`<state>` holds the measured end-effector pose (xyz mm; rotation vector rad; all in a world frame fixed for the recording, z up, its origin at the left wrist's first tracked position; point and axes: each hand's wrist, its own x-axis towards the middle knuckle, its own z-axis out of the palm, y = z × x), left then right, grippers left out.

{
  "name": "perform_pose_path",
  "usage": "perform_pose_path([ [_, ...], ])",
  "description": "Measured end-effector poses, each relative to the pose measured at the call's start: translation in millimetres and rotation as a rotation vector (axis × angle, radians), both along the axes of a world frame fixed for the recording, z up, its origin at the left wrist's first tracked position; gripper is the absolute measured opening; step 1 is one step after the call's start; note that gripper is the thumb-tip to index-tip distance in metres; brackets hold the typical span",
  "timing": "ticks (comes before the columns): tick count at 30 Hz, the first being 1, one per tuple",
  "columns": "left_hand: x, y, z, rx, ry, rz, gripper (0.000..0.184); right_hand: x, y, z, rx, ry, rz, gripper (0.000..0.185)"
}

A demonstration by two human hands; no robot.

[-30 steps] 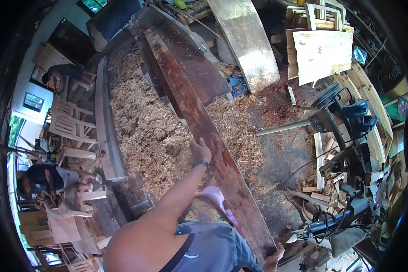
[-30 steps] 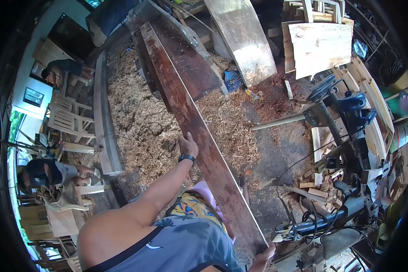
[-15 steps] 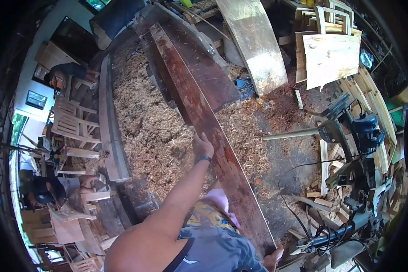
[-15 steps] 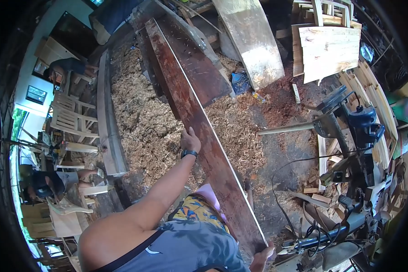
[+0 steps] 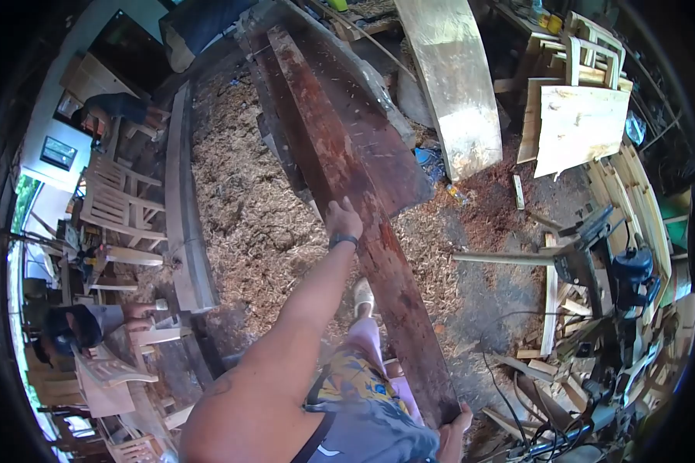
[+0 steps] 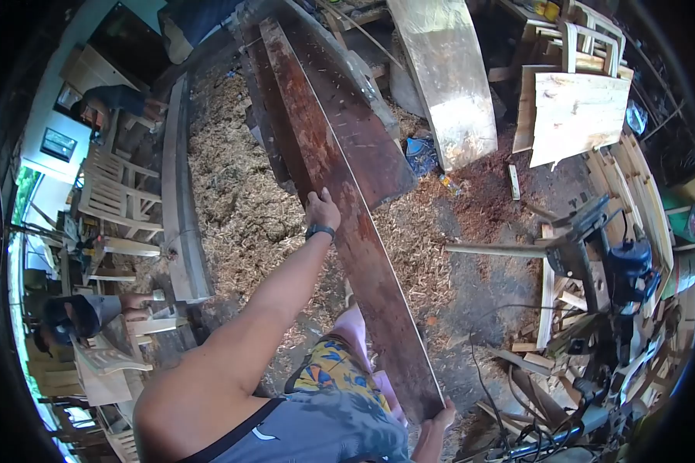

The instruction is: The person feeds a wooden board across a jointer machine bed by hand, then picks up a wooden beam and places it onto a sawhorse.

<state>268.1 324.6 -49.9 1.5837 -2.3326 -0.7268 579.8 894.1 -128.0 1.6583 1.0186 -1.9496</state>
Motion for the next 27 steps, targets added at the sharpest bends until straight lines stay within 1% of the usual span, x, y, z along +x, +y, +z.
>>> perform_pose_path([
  [1, -5, -7, -2, 0.014, 0.005, 0.010, 0.048, -10, -7, 5, 0.010, 0.000, 0.016, 0.040],
  [3, -21, -27, -6, -0.063, 0.056, 0.014, 0.045, -26, -19, -2, 0.030, -0.005, 0.035, 0.042],
  [5, -39, -46, -5, -0.045, 0.061, 0.030, 0.045, -42, -45, 1, -0.004, -0.009, 0.030, 0.044],
  [8, -69, -85, 0, -0.024, 0.058, 0.039, 0.044, -76, -93, 20, 0.006, -0.027, 0.057, 0.044],
  [10, -89, -115, 2, -0.006, 0.060, 0.035, 0.045, -92, -121, 12, 0.006, -0.031, 0.051, 0.044],
  [12, -117, -150, 4, 0.000, 0.082, 0.034, 0.045, -113, -152, 5, -0.068, 0.030, 0.152, 0.039],
  [13, -128, -167, 4, 0.010, 0.084, 0.039, 0.045, -124, -170, 7, -0.058, 0.031, 0.157, 0.039],
  [15, -157, -203, 3, 0.012, 0.104, 0.014, 0.045, -154, -215, 16, 0.082, 0.012, 0.162, 0.046],
  [16, -180, -236, -2, 0.029, 0.127, -0.008, 0.045, -173, -244, 21, 0.110, 0.006, 0.167, 0.046],
  [18, -204, -264, -1, 0.036, 0.131, -0.012, 0.044, -198, -276, 17, 0.073, 0.108, 0.207, 0.045],
  [19, -213, -276, -2, 0.033, 0.135, -0.017, 0.044, -209, -288, 15, 0.086, 0.110, 0.213, 0.045],
  [21, -231, -299, -4, 0.043, 0.135, -0.017, 0.044, -231, -309, 18, 0.104, 0.098, 0.209, 0.052],
  [22, -242, -310, -6, 0.039, 0.133, -0.018, 0.043, -241, -318, 24, 0.118, 0.097, 0.216, 0.052],
  [24, -258, -330, -8, 0.048, 0.146, -0.016, 0.043, -252, -341, 32, 0.126, 0.136, 0.244, 0.065],
  [25, -265, -341, -9, 0.039, 0.153, -0.016, 0.043, -257, -352, 40, 0.140, 0.145, 0.247, 0.065],
  [27, -277, -359, -9, 0.035, 0.167, -0.019, 0.043, -265, -375, 53, 0.411, 0.159, 0.431, 0.082],
])
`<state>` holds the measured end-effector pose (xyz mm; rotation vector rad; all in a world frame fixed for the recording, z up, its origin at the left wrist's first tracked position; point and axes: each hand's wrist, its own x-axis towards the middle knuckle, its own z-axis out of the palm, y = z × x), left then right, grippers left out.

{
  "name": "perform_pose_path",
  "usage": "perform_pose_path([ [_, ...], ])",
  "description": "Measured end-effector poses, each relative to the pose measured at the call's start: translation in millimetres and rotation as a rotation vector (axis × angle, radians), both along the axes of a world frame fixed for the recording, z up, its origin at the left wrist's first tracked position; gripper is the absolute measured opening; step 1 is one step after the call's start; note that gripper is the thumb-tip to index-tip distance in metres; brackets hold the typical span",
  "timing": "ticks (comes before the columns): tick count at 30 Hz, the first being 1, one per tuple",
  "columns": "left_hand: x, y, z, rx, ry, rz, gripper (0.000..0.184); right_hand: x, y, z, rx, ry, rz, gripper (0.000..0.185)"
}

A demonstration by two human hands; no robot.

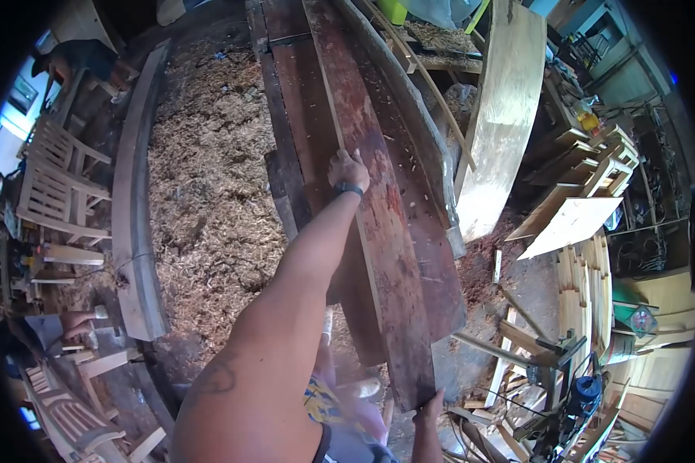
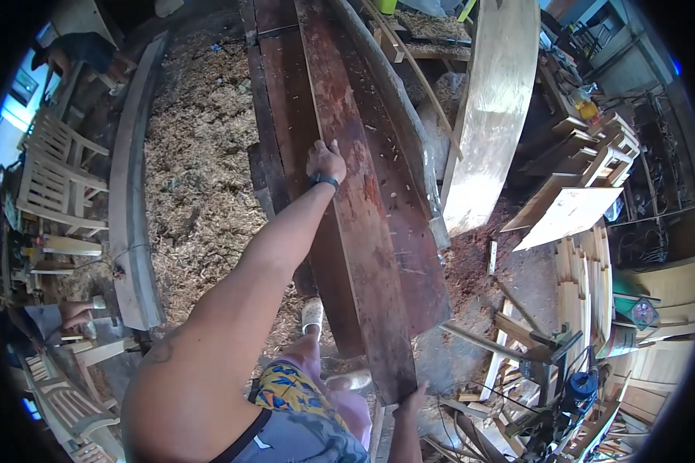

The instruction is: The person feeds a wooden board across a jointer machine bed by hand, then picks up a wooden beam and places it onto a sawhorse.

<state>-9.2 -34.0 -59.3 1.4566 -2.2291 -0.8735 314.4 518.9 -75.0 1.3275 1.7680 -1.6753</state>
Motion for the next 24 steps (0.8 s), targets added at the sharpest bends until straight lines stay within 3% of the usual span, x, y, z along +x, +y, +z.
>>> perform_pose_path([
  [1, -4, -7, 1, 0.005, 0.003, -0.001, 0.044, -5, -8, 15, 0.075, 0.031, 0.176, 0.093],
  [2, -9, -13, 1, 0.009, 0.001, 0.000, 0.044, -8, -13, 23, 0.080, 0.033, 0.177, 0.093],
  [4, -13, -20, 2, -0.005, 0.023, 0.007, 0.044, -6, -20, 38, 0.804, 0.493, 1.196, 0.116],
  [5, -10, -20, 4, 0.037, 0.024, -0.011, 0.046, -6, -22, 46, 0.811, 0.488, 1.199, 0.116],
  [7, 2, -6, 10, 0.081, 0.027, -0.030, 0.048, -17, -40, 64, 0.931, 0.407, 1.455, 0.132],
  [9, 30, 27, 15, -0.062, 0.071, -0.063, 0.058, -25, -49, 68, 0.917, 0.442, 1.518, 0.135],
  [13, 127, 153, 9, -0.315, 0.185, -0.441, 0.075, -23, -69, 61, 0.901, 0.518, 1.521, 0.135],
  [14, 152, 179, 16, -0.200, 0.123, -0.527, 0.079, -24, -76, 62, 0.956, 0.477, 1.500, 0.134],
  [15, 167, 195, 16, -0.199, 0.118, -0.575, 0.080, -22, -79, 58, 0.957, 0.602, 1.429, 0.125],
  [24, 172, 191, 4, -0.224, 0.201, -0.671, 0.081, -21, -92, 65, 1.006, 0.728, 1.367, 0.095],
])
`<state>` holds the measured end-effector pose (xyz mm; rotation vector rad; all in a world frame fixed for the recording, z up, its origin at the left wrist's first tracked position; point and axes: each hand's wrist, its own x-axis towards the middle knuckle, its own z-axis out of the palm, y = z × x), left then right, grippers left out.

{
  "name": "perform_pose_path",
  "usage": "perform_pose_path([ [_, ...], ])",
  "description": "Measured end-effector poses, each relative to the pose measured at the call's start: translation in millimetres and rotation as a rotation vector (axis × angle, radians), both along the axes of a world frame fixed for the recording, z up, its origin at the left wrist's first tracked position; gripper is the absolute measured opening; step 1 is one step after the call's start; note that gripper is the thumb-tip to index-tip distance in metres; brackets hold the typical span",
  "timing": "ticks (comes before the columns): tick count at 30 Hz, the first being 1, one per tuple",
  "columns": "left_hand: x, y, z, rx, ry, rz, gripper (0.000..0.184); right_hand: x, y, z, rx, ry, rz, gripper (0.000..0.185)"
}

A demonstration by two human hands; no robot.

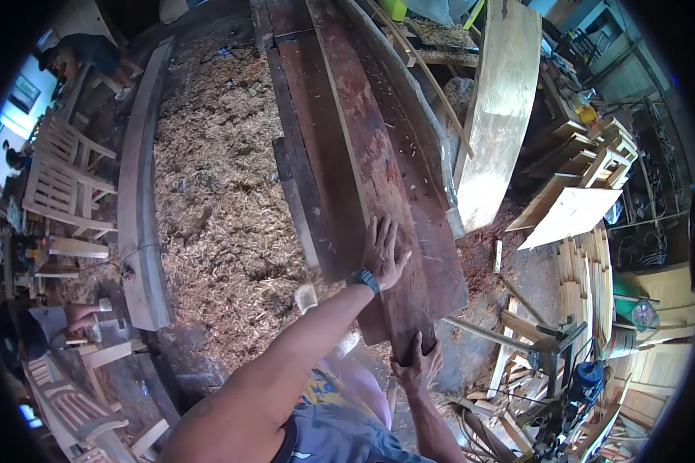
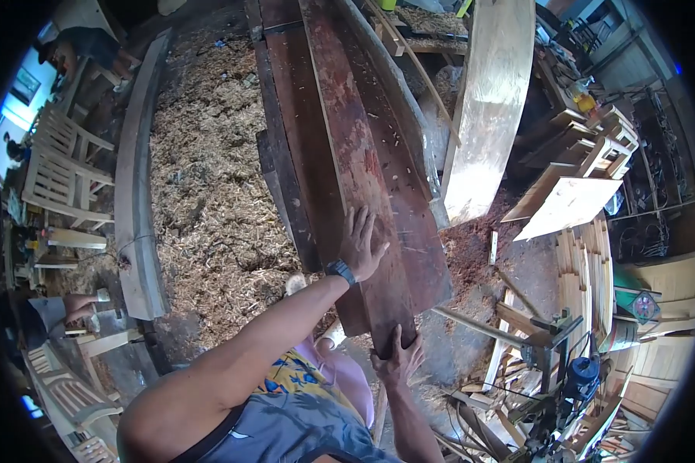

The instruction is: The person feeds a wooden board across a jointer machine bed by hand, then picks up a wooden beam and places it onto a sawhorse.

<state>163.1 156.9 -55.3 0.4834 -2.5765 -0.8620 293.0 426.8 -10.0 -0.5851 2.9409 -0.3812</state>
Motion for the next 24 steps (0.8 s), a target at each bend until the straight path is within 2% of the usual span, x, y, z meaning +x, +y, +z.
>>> perform_pose_path([
  [8, -56, -84, -11, -0.007, 0.161, 0.035, 0.076, -51, -82, -3, -0.091, 0.041, 0.022, 0.085],
  [12, -96, -147, -17, -0.017, 0.148, 0.045, 0.074, -83, -145, -10, -0.045, 0.088, -0.011, 0.083],
  [18, -158, -234, -12, -0.061, 0.069, -0.017, 0.083, -143, -218, -19, -0.033, 0.196, 0.008, 0.084],
  [20, -172, -271, -15, 0.113, 0.116, -0.134, 0.085, -163, -241, -25, -0.061, 0.202, 0.016, 0.086],
  [21, -173, -287, -21, 0.213, 0.179, -0.110, 0.087, -172, -253, -25, -0.064, 0.208, 0.017, 0.086],
  [24, -129, -303, -5, 0.242, 0.051, 0.213, 0.078, -193, -284, -21, -0.039, 0.161, 0.003, 0.083],
])
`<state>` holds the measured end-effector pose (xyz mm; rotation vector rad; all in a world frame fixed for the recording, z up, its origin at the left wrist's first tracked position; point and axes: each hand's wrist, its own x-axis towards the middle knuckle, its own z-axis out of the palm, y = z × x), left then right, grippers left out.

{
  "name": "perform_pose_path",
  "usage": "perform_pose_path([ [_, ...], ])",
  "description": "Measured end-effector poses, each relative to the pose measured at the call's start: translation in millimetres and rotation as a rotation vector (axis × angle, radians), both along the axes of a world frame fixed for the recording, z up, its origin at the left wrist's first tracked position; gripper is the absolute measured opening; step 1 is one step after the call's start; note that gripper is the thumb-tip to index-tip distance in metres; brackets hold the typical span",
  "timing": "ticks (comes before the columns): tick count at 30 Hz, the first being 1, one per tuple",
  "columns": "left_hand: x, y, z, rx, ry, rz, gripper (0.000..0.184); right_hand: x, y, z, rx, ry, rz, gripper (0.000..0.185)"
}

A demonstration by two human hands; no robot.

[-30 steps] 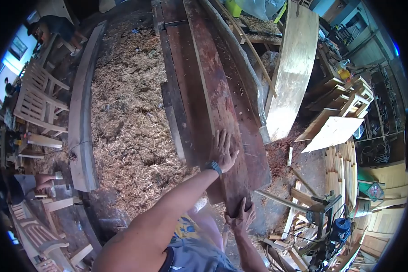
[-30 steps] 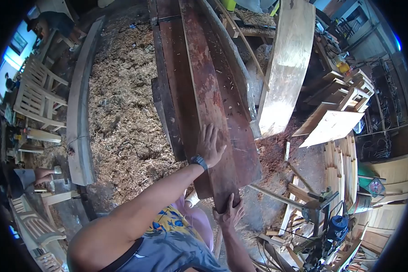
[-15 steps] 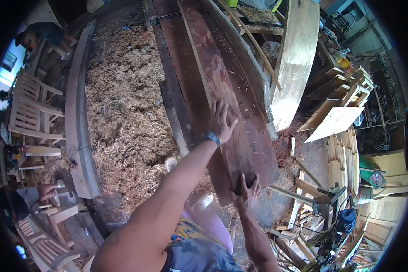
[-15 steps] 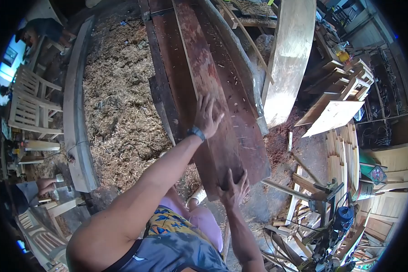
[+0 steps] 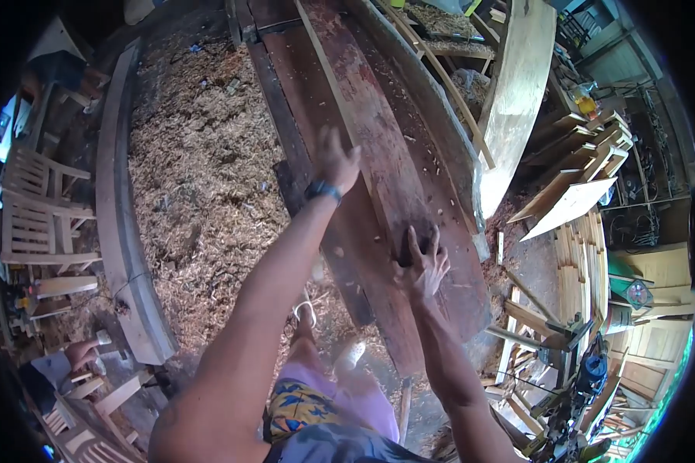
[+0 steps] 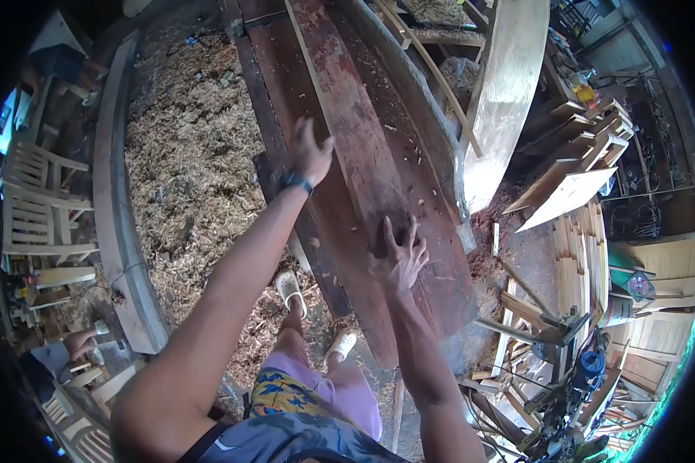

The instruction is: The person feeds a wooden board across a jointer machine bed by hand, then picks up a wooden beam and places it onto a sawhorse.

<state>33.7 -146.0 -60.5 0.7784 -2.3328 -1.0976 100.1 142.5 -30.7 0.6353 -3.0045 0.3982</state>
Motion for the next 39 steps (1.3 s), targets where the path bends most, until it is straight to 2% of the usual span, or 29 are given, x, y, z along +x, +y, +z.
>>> perform_pose_path([
  [1, 21, 1, -3, 0.043, -0.050, 0.073, 0.075, -7, -9, -2, 0.017, 0.007, 0.007, 0.081],
  [3, 63, 15, -14, -0.191, -0.326, 0.285, 0.074, -22, -31, 3, 0.041, -0.022, 0.019, 0.076],
  [4, 77, 14, -69, -0.453, -0.270, 0.264, 0.072, -28, -41, 2, 0.036, -0.019, 0.021, 0.076],
  [7, 87, 18, -57, -0.467, -0.280, 0.202, 0.070, -52, -72, 5, 0.050, -0.010, 0.013, 0.073],
  [12, 88, 20, -49, -0.363, -0.351, 0.182, 0.071, -78, -116, 12, 0.036, -0.078, -0.028, 0.066],
  [18, 89, 22, -46, -0.403, -0.327, 0.202, 0.069, -105, -160, 14, 0.068, -0.054, -0.015, 0.065],
  [24, 90, 20, -40, -0.373, -0.306, 0.139, 0.071, -148, -240, 6, 0.050, 0.009, -0.038, 0.066],
  [26, 94, 3, -33, -0.382, -0.275, 0.112, 0.071, -164, -269, 6, 0.021, -0.044, -0.010, 0.065],
  [28, 96, -34, -33, -0.090, -0.222, -0.142, 0.070, -182, -297, 6, 0.038, -0.031, -0.032, 0.066],
  [29, 95, -48, -40, -0.203, -0.128, -0.093, 0.065, -189, -308, 3, 0.042, -0.013, -0.031, 0.066],
  [30, 92, -54, -44, -0.196, -0.137, -0.101, 0.065, -192, -319, 2, 0.049, 0.005, -0.023, 0.066],
  [32, 75, -63, -50, -0.379, -0.157, 0.099, 0.059, -203, -340, 3, 0.067, -0.013, -0.034, 0.066],
  [34, 83, -61, -59, -0.344, -0.134, 0.114, 0.060, -220, -353, -4, 0.045, -0.005, -0.023, 0.065],
  [36, 83, -61, -60, 0.197, 0.014, 0.202, 0.064, -230, -372, -4, 0.065, 0.020, -0.023, 0.066],
  [37, 82, -61, -61, 0.034, -0.011, 0.214, 0.064, -236, -383, -1, 0.073, 0.009, -0.028, 0.066],
  [39, 83, -64, -63, 0.112, -0.046, 0.195, 0.062, -244, -398, 2, 0.073, 0.027, -0.047, 0.066],
])
